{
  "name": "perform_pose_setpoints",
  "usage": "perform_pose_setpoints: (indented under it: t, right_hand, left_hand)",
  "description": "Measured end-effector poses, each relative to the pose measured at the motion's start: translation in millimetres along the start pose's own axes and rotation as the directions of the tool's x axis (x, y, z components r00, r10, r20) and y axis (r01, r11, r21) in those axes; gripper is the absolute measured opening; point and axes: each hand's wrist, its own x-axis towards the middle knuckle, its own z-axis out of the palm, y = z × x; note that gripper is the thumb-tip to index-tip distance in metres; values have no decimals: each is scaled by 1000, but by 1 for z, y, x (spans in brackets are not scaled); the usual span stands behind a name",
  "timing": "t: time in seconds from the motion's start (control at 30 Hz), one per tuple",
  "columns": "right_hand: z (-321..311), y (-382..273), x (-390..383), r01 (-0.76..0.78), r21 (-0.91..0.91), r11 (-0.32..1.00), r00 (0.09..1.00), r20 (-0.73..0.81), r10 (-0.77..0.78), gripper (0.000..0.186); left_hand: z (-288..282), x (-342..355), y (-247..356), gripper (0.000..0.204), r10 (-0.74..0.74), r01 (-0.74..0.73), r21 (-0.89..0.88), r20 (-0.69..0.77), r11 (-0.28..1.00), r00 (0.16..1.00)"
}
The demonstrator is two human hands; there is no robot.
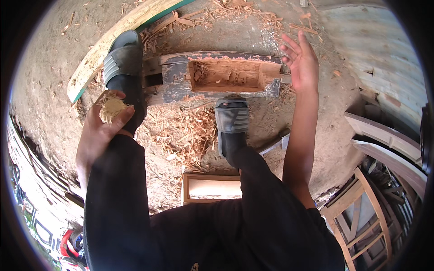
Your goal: The person uses a chisel and mallet to carve a rectangular recess into a piece of wood. They repeatedly strike the chisel, remove wood shavings by hand, and adjust the chisel position to deepen the cut.
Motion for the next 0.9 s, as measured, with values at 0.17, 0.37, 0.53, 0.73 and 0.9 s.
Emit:
perform_pose_setpoints:
  t: [0.17, 0.37, 0.53, 0.73, 0.9]
  right_hand:
    - [-44, 75, -64, -77, -328, 942, 994, 50, 99, 28]
    - [-194, 245, -213, -565, -600, 567, 783, -605, 141, 60]
    - [-186, 237, -219, -837, -150, 525, 523, -501, 690, 73]
    - [-169, 234, -206, -755, -95, 649, 626, -403, 668, 42]
    - [-156, 236, -187, -524, 590, 615, 694, -123, 709, 28]
  left_hand:
    - [-22, -10, -19, 46, 59, -46, -133, 96, 990, 994]
    - [-9, 8, -35, 60, 150, -124, -173, 148, 977, 977]
    - [-24, 24, -71, 71, 276, -228, -276, 146, 934, 950]
    - [-50, 28, 3, 69, 324, -300, -131, 226, 945, 919]
    - [-53, 63, 78, 25, 415, -339, -263, 341, 904, 843]
